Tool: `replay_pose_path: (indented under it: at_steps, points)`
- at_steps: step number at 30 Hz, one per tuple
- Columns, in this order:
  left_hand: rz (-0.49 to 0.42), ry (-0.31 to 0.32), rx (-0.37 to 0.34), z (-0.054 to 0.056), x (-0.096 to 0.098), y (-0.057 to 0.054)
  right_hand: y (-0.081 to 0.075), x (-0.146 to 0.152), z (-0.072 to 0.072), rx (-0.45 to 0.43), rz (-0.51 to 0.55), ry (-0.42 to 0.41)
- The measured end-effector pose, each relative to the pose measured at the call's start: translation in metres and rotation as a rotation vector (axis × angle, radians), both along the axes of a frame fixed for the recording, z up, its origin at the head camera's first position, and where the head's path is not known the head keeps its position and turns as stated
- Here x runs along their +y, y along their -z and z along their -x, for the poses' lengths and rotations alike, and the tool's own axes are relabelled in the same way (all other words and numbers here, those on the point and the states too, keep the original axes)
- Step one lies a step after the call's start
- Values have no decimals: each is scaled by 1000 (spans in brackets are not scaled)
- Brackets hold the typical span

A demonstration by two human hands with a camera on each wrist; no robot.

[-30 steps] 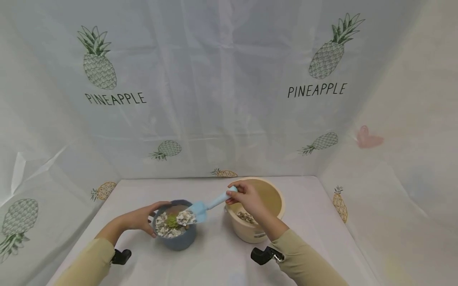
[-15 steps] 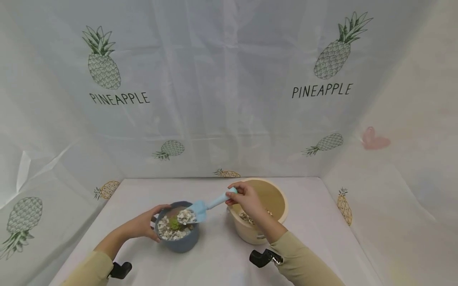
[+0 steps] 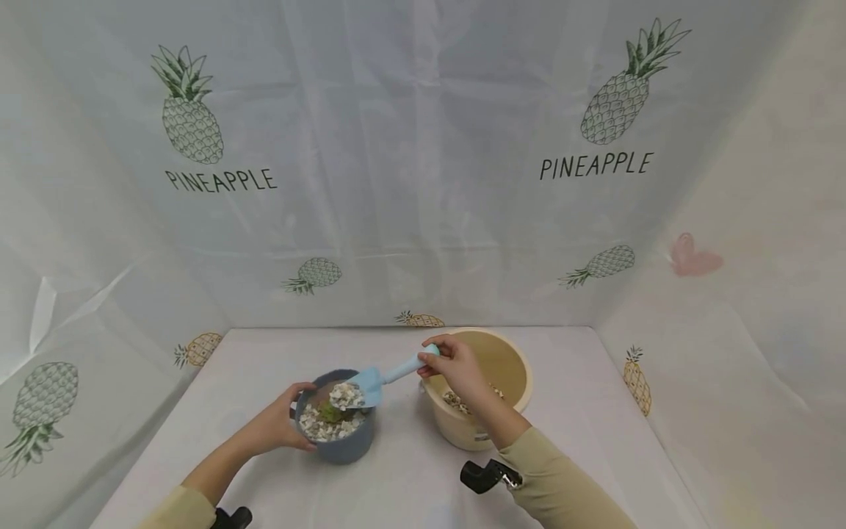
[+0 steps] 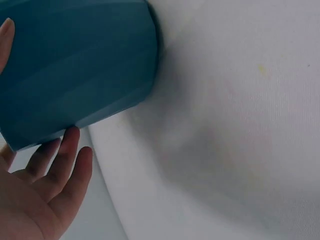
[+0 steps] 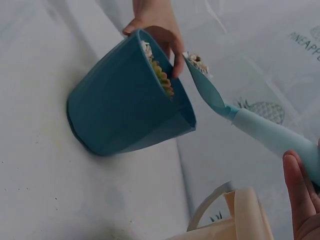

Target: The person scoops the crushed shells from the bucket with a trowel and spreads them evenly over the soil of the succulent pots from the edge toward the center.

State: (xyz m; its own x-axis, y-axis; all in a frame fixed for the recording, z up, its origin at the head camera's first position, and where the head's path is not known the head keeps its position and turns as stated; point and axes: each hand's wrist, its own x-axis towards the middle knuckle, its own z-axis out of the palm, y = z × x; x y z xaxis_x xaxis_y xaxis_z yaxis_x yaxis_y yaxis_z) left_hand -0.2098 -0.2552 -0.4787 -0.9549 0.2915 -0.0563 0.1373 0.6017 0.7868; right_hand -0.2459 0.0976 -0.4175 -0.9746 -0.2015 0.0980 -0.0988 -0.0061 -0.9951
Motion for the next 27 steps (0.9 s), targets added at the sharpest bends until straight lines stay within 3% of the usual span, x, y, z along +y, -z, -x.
replay_pose_path:
  at_steps: [10, 16, 21, 27]
  points:
    - [41, -133, 46, -13, 19, 0, 3, -1, 0, 0, 11, -1]
    - [96, -171, 76, -19, 35, 0, 3, 1, 1, 15, 3, -2]
    - [78, -134, 50, -18, 32, 0, 3, 2, 0, 14, 2, -20]
    - [54, 28, 17, -7, 12, -4, 3, 0, 0, 12, 5, -35]
